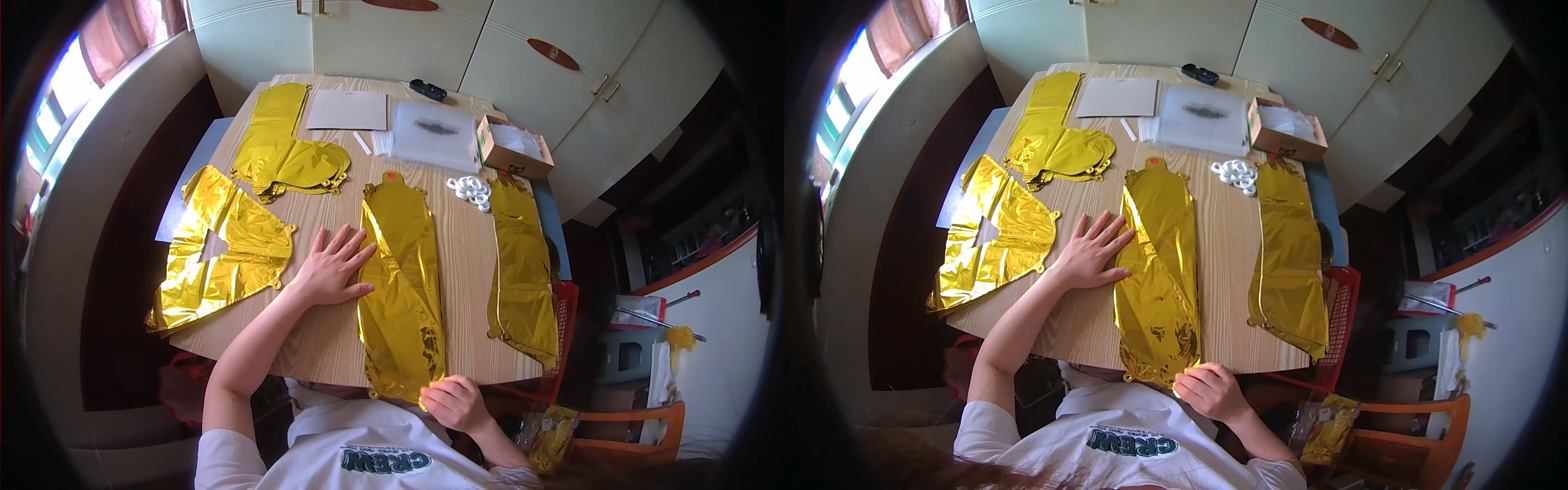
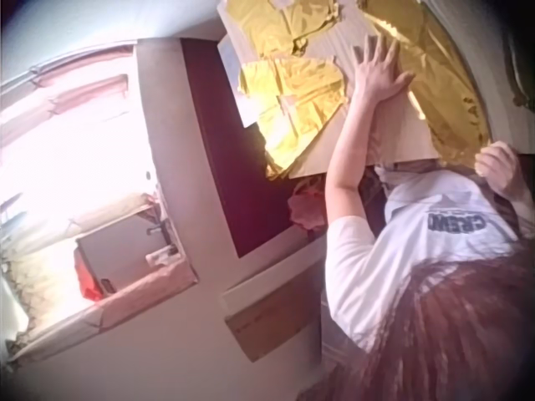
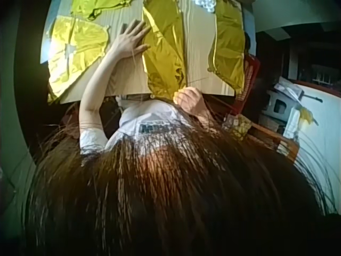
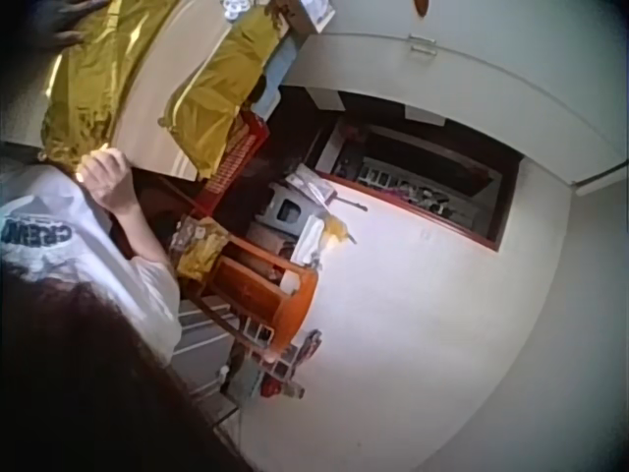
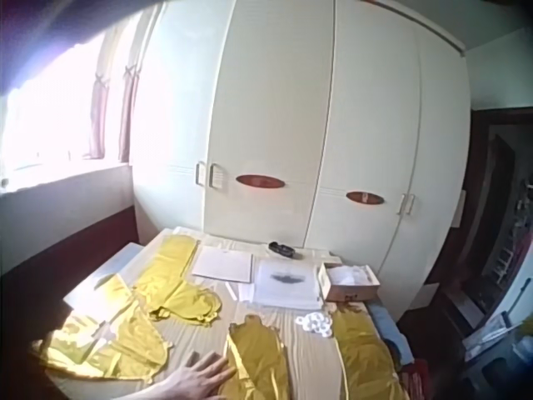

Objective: Folding and smoothing out large gold foil pieces on a table.

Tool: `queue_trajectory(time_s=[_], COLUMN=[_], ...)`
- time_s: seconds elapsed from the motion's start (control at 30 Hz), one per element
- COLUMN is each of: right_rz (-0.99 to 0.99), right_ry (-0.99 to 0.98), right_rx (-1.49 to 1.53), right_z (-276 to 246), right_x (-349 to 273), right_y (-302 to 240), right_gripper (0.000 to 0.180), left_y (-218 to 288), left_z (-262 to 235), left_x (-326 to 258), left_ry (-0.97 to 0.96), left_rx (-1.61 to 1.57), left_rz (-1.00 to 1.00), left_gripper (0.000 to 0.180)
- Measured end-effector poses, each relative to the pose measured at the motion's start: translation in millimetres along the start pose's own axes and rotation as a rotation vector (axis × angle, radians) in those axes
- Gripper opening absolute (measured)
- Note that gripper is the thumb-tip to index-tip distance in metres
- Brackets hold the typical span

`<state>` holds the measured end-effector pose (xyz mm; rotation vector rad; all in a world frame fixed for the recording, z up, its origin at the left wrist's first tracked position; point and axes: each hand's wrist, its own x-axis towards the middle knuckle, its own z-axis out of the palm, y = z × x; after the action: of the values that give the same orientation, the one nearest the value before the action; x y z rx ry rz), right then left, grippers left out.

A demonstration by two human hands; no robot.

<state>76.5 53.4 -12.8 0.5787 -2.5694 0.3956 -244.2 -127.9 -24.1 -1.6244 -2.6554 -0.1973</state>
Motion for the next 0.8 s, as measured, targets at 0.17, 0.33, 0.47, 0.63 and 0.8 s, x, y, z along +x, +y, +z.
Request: queue_trajectory(time_s=[0.17, 0.33, 0.47, 0.63, 0.8], right_rz=[0.002, 0.015, 0.029, 0.019, 0.095], right_ry=[-0.004, 0.0, 0.002, -0.05, -0.027], right_rx=[-0.001, 0.005, 0.012, 0.038, 0.262], right_z=[-0.3, 0.4, 0.7, -1.8, -19.9], right_x=[-1.5, -0.9, 2.8, 6.3, 16.6], right_y=[-0.5, 0.6, 2.6, 9.7, 29.4], right_gripper=[0.013, 0.012, 0.012, 0.023, 0.038], left_y=[0.8, -0.6, -8.1, -13.4, -11.3], left_z=[-1.3, -0.9, 1.2, 1.7, -3.4], left_x=[0.1, 1.1, 6.3, 11.4, 10.9], left_ry=[-0.009, -0.012, -0.013, -0.014, -0.005], left_rx=[0.005, -0.004, -0.005, -0.009, -0.038], left_rz=[-0.004, -0.005, 0.004, -0.012, -0.008], left_gripper=[0.082, 0.082, 0.083, 0.083, 0.084])
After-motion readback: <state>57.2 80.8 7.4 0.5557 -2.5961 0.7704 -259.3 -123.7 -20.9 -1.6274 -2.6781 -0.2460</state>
